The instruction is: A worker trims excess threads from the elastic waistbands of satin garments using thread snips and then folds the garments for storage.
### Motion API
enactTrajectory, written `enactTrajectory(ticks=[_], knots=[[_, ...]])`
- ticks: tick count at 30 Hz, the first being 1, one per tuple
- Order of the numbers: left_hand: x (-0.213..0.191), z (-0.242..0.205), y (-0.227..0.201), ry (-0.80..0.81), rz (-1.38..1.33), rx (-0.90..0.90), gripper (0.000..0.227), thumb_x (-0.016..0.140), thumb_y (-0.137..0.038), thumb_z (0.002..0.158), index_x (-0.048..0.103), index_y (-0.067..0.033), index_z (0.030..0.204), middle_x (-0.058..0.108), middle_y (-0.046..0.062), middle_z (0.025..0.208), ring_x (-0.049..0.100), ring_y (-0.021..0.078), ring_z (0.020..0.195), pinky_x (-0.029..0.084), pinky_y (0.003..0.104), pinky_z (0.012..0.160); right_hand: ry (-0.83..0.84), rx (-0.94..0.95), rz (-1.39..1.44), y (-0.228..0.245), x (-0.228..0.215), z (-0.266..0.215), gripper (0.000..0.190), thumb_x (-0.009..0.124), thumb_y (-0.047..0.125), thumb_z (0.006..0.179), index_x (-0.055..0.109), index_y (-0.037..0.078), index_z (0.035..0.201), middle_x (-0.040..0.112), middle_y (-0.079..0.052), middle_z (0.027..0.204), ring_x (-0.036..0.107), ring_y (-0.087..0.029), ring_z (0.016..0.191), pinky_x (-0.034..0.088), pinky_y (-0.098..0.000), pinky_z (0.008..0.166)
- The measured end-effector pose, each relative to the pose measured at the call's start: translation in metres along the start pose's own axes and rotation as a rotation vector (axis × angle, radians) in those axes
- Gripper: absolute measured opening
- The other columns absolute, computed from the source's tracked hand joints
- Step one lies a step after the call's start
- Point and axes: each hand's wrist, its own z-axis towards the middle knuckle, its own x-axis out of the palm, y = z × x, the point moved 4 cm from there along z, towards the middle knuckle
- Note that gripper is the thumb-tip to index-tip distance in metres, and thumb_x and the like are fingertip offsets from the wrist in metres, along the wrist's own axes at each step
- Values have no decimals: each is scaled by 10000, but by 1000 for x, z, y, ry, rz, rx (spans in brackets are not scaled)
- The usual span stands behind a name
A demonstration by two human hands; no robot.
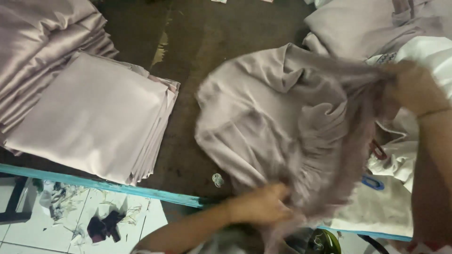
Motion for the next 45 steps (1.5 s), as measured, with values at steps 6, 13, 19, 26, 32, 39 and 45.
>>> enactTrajectory(ticks=[6,13,19,26,32,39,45], knots=[[-25,15,-44,5,9,1124,453,604,-473,940,623,-182,1287,660,70,1387,644,292,1303,472,388,1175,-145,297,258,-11,-172,-8,796,756,584,842,736,210,1545,677,-250,1353,723,-408,1125,605,-471,863],[-199,178,47,-846,512,523,438,709,-390,785,581,-27,992,615,221,983,616,457,918,522,567,800,512,614,1182,118,-287,-91,614,667,175,925,437,94,1488,576,-161,1272,614,-328,1070,583,-493,873],[-202,210,57,-839,591,296,334,584,-229,883,528,-34,1149,642,194,996,665,454,864,551,588,647,257,449,1121,236,-276,-138,894,732,379,803,343,143,1572,351,-183,1594,407,-429,1399,351,-667,1110],[-193,110,94,-641,506,105,309,618,-87,834,557,-18,1128,707,263,992,691,531,907,563,617,754,244,376,991,219,-233,-159,485,649,384,844,634,340,1327,557,-57,1502,525,-307,1360,410,-542,1070],[-169,27,104,-552,675,128,466,620,-542,938,688,-85,879,703,122,864,694,393,816,553,558,641,452,447,946,194,-269,-129,800,772,694,605,602,431,1341,595,-92,1252,588,-446,1183,411,-622,1023],[-230,144,69,-533,479,796,561,600,-116,804,560,-59,1361,583,158,1337,554,377,1194,458,493,1029,765,552,1573,292,-350,-97,322,703,480,849,766,322,1123,742,30,597,694,-112,559,493,-279,619],[-230,228,58,-181,485,724,233,779,-342,760,717,-222,950,621,46,987,644,231,872,504,354,850,810,948,2046,331,-355,-63,748,735,348,854,406,91,1475,763,-87,710,554,-105,573,415,-271,472]])
